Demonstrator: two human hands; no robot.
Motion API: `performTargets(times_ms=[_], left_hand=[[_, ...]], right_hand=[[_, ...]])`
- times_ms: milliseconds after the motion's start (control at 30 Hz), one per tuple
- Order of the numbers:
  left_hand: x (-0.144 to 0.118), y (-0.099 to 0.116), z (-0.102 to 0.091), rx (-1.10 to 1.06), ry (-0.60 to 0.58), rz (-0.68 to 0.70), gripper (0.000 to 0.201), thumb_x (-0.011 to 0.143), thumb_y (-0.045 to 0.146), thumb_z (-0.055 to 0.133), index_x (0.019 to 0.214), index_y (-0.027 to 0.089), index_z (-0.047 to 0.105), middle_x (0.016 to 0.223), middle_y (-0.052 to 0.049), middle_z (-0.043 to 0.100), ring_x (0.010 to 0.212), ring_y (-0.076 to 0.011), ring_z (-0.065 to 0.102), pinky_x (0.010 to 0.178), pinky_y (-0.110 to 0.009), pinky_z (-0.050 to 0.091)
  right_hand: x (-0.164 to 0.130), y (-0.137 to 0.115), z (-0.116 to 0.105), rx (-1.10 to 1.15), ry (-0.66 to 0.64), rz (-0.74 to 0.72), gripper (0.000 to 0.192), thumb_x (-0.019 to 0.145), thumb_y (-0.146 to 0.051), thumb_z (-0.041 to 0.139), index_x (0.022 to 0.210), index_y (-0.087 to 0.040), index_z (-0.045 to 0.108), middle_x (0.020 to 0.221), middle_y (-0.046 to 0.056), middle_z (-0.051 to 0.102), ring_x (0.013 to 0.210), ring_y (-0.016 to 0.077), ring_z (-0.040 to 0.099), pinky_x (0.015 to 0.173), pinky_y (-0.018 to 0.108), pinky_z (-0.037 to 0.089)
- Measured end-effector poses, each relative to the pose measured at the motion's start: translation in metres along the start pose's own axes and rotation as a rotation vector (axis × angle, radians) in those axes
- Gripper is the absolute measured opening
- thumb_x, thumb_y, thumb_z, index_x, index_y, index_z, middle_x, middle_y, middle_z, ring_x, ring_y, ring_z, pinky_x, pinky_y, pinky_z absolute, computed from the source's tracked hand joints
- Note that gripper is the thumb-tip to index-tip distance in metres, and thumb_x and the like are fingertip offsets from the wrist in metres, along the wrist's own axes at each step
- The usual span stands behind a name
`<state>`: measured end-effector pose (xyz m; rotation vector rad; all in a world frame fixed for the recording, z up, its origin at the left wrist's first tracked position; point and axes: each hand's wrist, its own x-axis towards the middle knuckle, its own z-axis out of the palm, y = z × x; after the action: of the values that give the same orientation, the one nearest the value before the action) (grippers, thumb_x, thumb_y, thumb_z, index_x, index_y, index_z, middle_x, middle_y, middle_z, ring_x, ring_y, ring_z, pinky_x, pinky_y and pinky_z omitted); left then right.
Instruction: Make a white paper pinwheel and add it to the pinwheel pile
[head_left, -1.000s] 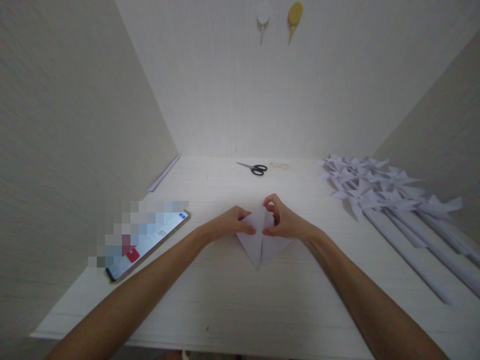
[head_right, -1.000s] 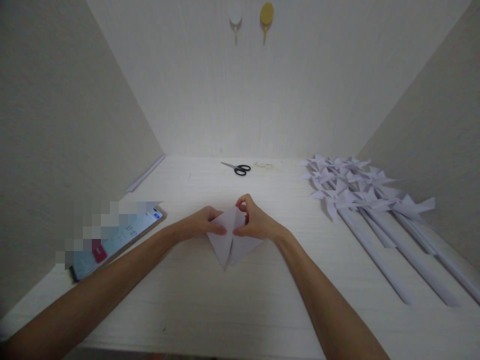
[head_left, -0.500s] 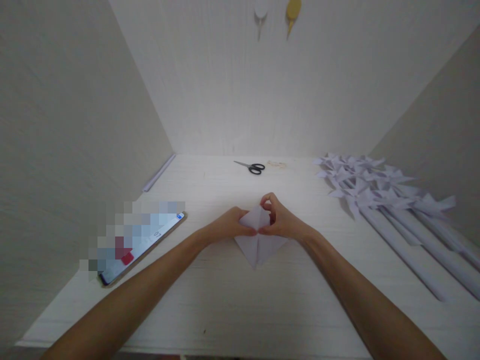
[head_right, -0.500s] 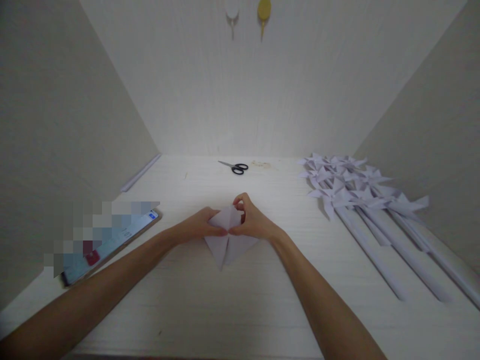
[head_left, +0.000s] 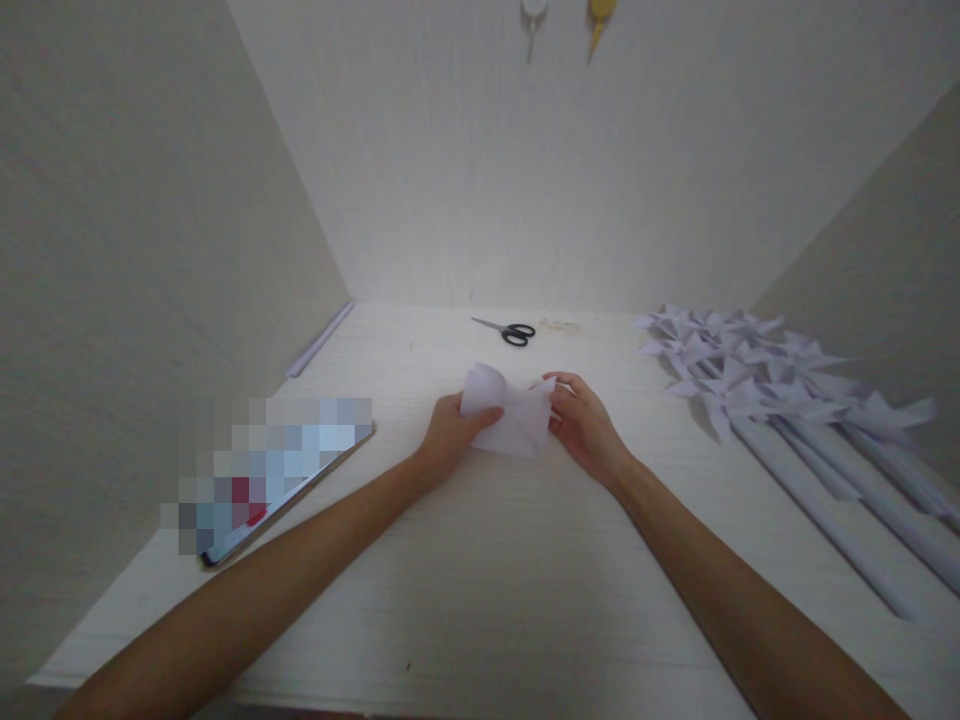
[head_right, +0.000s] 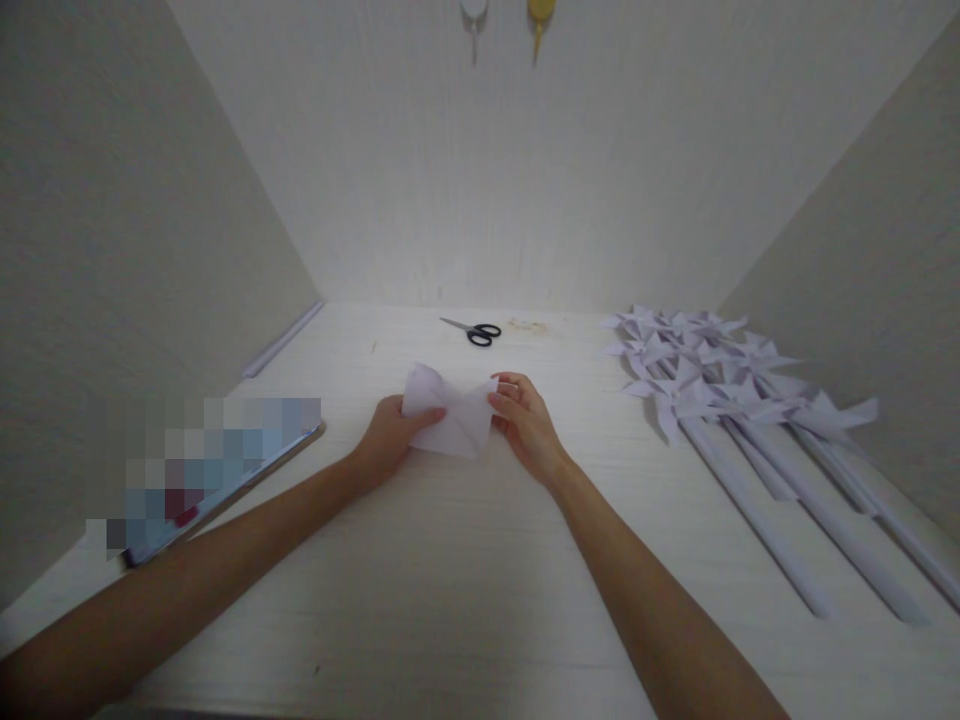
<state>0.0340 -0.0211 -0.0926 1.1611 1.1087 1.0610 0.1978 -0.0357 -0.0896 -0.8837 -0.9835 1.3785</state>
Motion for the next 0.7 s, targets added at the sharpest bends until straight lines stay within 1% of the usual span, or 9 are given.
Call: performTargets(times_ms=[100, 167, 267, 367, 467, 567, 700], left_hand=[[0.0026, -0.0011, -0.0011, -0.16, 0.056, -0.01, 0.029, 0.054, 0.027, 0.067, 0.075, 0.008, 0.061, 0.07, -0.008, 0.064, 0.063, -0.0183, 0.059, 0.061, -0.031, 0.046], [0.0035, -0.0007, -0.0012, -0.222, 0.069, -0.019, 0.028, 0.054, 0.025, 0.067, 0.075, 0.007, 0.061, 0.067, -0.007, 0.064, 0.062, -0.0181, 0.059, 0.063, -0.033, 0.046], [0.0038, -0.0002, -0.001, -0.256, 0.063, -0.026, 0.027, 0.054, 0.024, 0.067, 0.075, 0.008, 0.06, 0.065, -0.007, 0.064, 0.061, -0.0178, 0.059, 0.063, -0.033, 0.047], [0.0037, -0.0002, -0.0007, -0.266, 0.077, -0.021, 0.025, 0.054, 0.023, 0.067, 0.073, 0.008, 0.06, 0.065, -0.006, 0.064, 0.059, -0.0164, 0.058, 0.062, -0.032, 0.047], [0.0031, 0.0008, -0.0003, -0.279, 0.08, -0.017, 0.025, 0.054, 0.022, 0.067, 0.074, 0.008, 0.06, 0.066, -0.006, 0.064, 0.059, -0.0157, 0.058, 0.062, -0.031, 0.046], [0.0023, 0.0023, 0.0001, -0.295, 0.074, -0.031, 0.025, 0.054, 0.021, 0.067, 0.074, 0.008, 0.06, 0.067, -0.006, 0.064, 0.06, -0.0157, 0.058, 0.063, -0.03, 0.046], [0.0024, 0.0022, -0.0003, -0.287, 0.071, -0.023, 0.025, 0.053, 0.021, 0.067, 0.074, 0.008, 0.061, 0.068, -0.006, 0.064, 0.06, -0.0155, 0.058, 0.063, -0.03, 0.046]], right_hand=[[0.0008, 0.0037, -0.0015, -0.134, -0.007, 0.012, 0.016, 0.062, -0.027, 0.063, 0.073, -0.02, 0.054, 0.067, -0.004, 0.052, 0.058, 0.008, 0.049, 0.053, 0.021, 0.037], [0.001, 0.0062, -0.0029, -0.226, -0.052, 0.019, 0.014, 0.063, -0.029, 0.062, 0.066, -0.018, 0.055, 0.056, -0.006, 0.048, 0.049, 0.0068, 0.043, 0.047, 0.02, 0.032], [0.0009, 0.008, -0.0049, -0.267, -0.109, 0.033, 0.014, 0.064, -0.029, 0.061, 0.061, -0.017, 0.056, 0.05, -0.006, 0.047, 0.044, 0.0065, 0.04, 0.044, 0.021, 0.029], [0.001, 0.008, -0.0064, -0.264, -0.115, 0.055, 0.012, 0.064, -0.028, 0.061, 0.063, -0.016, 0.058, 0.047, -0.005, 0.05, 0.042, 0.0065, 0.042, 0.043, 0.021, 0.029], [0.0012, 0.0071, -0.0067, -0.269, -0.135, 0.075, 0.015, 0.065, -0.031, 0.061, 0.064, -0.016, 0.059, 0.048, -0.004, 0.054, 0.043, 0.0073, 0.048, 0.043, 0.02, 0.032], [0.0008, 0.0054, -0.0055, -0.243, -0.145, 0.098, 0.016, 0.063, -0.031, 0.063, 0.062, -0.016, 0.059, 0.054, -0.002, 0.058, 0.05, 0.0086, 0.054, 0.047, 0.02, 0.038], [0.0002, 0.0038, -0.0039, -0.188, -0.131, 0.127, 0.013, 0.061, -0.028, 0.065, 0.063, -0.015, 0.061, 0.063, 0.0, 0.062, 0.056, 0.0095, 0.057, 0.056, 0.023, 0.044]])
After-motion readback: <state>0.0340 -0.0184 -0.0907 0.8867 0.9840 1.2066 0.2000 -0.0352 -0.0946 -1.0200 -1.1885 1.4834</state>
